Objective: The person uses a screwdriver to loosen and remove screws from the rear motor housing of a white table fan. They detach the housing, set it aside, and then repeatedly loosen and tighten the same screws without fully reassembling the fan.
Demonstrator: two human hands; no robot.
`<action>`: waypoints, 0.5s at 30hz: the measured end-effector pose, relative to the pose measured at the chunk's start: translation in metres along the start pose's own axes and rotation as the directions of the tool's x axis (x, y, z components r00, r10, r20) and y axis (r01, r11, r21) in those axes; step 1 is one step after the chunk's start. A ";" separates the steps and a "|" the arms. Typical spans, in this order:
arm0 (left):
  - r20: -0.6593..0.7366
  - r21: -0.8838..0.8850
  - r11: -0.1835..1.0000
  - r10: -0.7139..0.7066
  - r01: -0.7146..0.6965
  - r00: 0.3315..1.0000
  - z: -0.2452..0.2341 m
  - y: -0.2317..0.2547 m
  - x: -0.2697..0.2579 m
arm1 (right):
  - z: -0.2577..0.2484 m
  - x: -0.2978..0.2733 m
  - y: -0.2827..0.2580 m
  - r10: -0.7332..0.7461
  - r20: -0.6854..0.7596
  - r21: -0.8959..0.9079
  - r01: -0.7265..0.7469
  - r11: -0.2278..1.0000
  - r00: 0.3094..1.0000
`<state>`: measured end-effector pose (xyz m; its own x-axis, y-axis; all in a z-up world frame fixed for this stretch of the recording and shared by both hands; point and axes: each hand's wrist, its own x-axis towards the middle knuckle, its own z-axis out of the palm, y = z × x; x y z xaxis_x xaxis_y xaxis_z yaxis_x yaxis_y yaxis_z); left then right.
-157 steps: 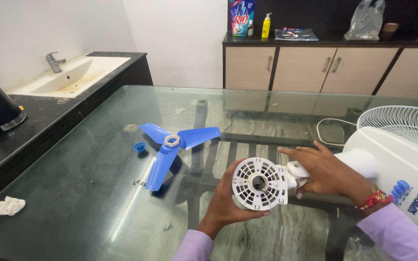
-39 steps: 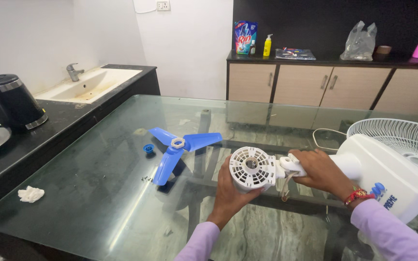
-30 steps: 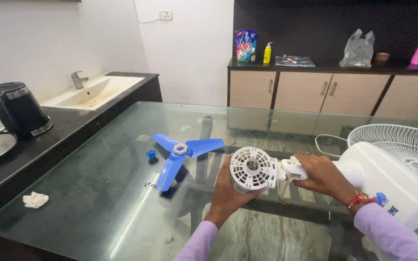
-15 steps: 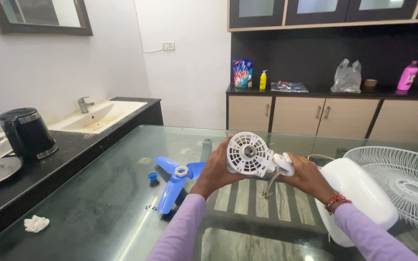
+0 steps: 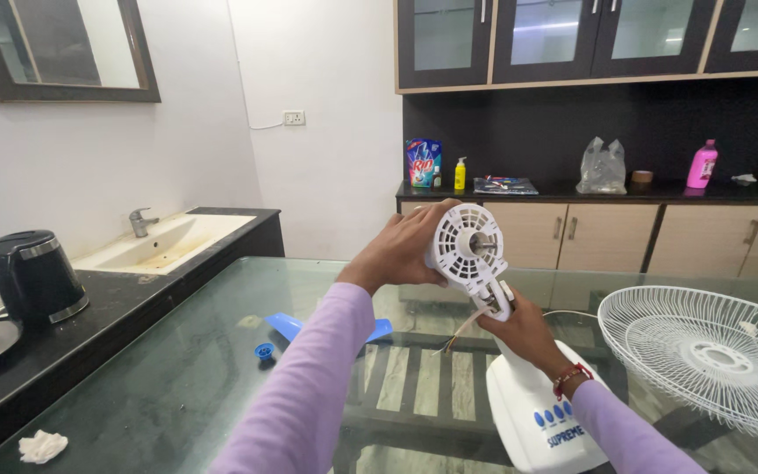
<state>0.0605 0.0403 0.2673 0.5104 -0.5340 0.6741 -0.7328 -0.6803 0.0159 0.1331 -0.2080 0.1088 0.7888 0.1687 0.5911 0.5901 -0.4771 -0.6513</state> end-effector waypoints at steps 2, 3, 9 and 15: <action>0.033 -0.034 0.999 0.042 -0.041 0.999 -0.004 0.001 0.014 | 0.002 -0.003 0.000 0.008 0.000 0.118 -0.008 0.993 1.000; 0.051 -0.050 0.997 0.065 -0.062 0.997 -0.005 0.001 0.020 | 0.004 -0.004 -0.001 0.012 -0.001 0.177 -0.012 0.984 1.000; 0.110 -0.072 0.985 0.164 -0.157 0.980 -0.002 0.006 0.042 | 0.036 -0.018 -0.001 0.150 -0.137 0.357 -0.093 0.930 0.979; 0.125 -0.039 0.961 0.277 -0.274 0.953 0.002 0.016 0.048 | 0.046 -0.026 0.011 0.149 -0.128 0.496 -0.067 0.866 0.981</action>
<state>0.0742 0.0030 0.2984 0.3397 -0.7597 0.5545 -0.8614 -0.4881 -0.1410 0.1273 -0.1782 0.0648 0.8392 -0.0157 0.5436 0.5437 0.0036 -0.8393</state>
